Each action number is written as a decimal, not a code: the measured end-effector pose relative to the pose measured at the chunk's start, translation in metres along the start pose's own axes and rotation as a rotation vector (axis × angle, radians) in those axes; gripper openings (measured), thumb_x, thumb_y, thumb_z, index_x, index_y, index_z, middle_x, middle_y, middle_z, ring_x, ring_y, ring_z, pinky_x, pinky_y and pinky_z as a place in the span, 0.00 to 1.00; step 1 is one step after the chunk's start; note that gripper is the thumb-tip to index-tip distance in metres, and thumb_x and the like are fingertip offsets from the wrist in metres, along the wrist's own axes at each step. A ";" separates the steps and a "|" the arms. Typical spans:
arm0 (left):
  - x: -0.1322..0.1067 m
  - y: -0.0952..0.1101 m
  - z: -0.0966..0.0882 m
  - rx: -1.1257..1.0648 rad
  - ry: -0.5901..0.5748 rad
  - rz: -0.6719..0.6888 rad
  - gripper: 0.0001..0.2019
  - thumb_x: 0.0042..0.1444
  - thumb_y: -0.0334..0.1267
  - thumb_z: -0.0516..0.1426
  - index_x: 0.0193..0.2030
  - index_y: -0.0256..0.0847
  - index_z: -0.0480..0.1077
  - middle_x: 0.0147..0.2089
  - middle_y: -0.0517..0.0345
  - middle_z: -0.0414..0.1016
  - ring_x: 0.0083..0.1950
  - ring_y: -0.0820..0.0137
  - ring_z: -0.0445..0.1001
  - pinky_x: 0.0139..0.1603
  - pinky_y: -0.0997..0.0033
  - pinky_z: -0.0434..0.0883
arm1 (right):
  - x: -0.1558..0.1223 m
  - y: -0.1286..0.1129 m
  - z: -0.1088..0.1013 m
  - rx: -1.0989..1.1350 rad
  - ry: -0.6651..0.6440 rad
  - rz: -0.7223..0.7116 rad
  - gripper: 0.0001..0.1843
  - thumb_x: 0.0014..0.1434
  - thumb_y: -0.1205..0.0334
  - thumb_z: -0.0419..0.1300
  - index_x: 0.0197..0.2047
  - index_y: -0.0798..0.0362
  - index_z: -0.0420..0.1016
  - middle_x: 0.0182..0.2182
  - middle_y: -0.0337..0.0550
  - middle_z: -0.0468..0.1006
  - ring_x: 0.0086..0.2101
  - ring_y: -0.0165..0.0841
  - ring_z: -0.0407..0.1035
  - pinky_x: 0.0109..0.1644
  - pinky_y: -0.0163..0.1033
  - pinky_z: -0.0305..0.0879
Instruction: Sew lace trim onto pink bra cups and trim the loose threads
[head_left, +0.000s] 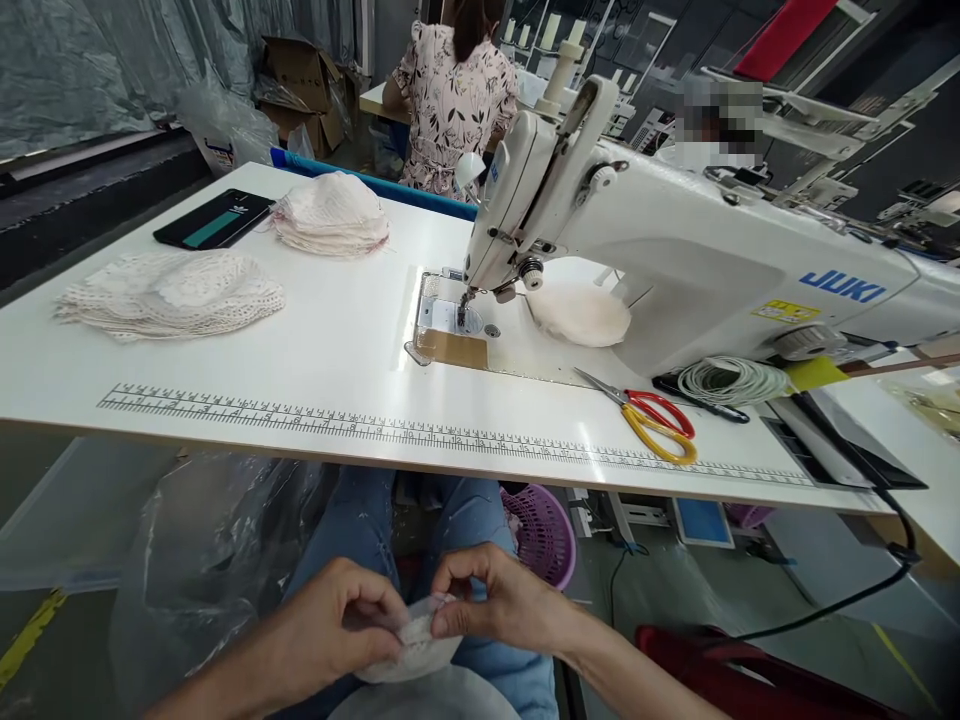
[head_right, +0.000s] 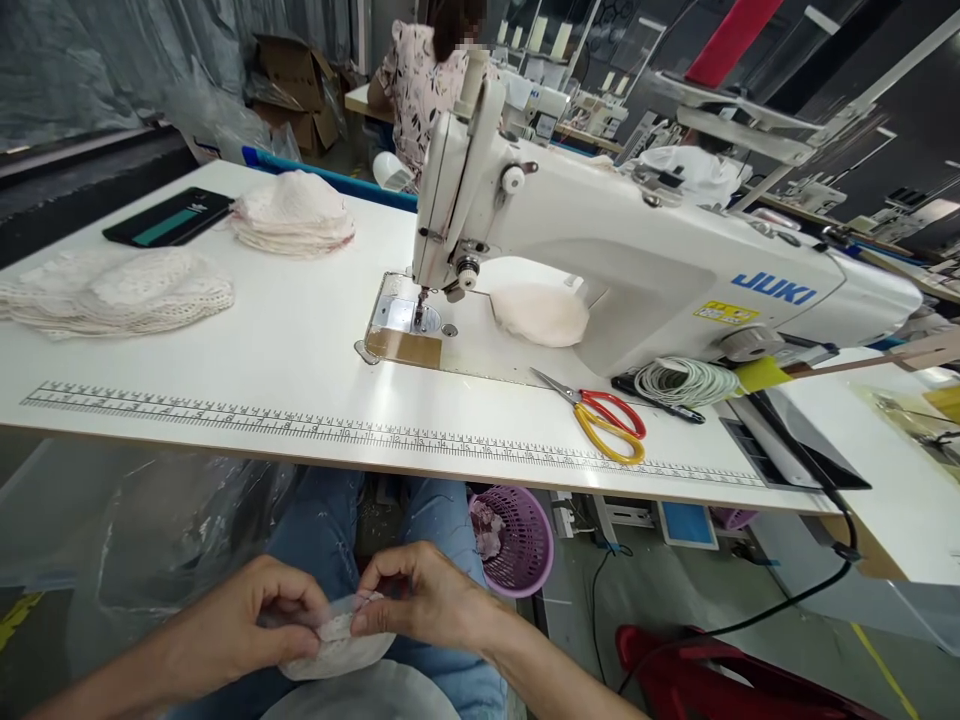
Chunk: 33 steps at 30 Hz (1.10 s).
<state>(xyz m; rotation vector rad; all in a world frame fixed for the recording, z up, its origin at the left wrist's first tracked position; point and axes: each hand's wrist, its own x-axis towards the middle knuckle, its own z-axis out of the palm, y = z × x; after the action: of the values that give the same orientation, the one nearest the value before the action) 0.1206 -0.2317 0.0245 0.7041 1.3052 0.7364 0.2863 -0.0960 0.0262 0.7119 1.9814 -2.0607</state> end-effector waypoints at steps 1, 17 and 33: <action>-0.001 -0.001 -0.001 -0.014 -0.006 -0.009 0.07 0.44 0.34 0.58 0.29 0.33 0.77 0.23 0.61 0.70 0.27 0.72 0.64 0.28 0.77 0.60 | 0.001 0.001 0.000 0.008 -0.001 0.002 0.21 0.44 0.45 0.67 0.28 0.56 0.76 0.22 0.35 0.66 0.26 0.26 0.54 0.28 0.31 0.51; -0.003 -0.005 -0.004 0.057 -0.005 0.011 0.14 0.53 0.43 0.56 0.29 0.32 0.75 0.20 0.66 0.55 0.24 0.76 0.51 0.23 0.76 0.48 | 0.005 0.007 0.004 0.035 -0.037 -0.016 0.20 0.45 0.46 0.67 0.29 0.56 0.76 0.22 0.34 0.64 0.25 0.25 0.53 0.29 0.31 0.51; -0.008 -0.014 -0.015 -0.052 -0.002 -0.012 0.06 0.47 0.33 0.59 0.29 0.34 0.78 0.24 0.60 0.72 0.28 0.73 0.66 0.30 0.78 0.61 | 0.010 0.013 0.001 0.405 -0.033 0.076 0.16 0.40 0.53 0.72 0.27 0.57 0.79 0.24 0.37 0.72 0.26 0.25 0.63 0.31 0.31 0.59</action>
<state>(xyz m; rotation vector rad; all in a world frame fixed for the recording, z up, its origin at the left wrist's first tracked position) 0.1060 -0.2454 0.0159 0.6545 1.2827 0.7574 0.2831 -0.0966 0.0098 0.8027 1.5052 -2.4344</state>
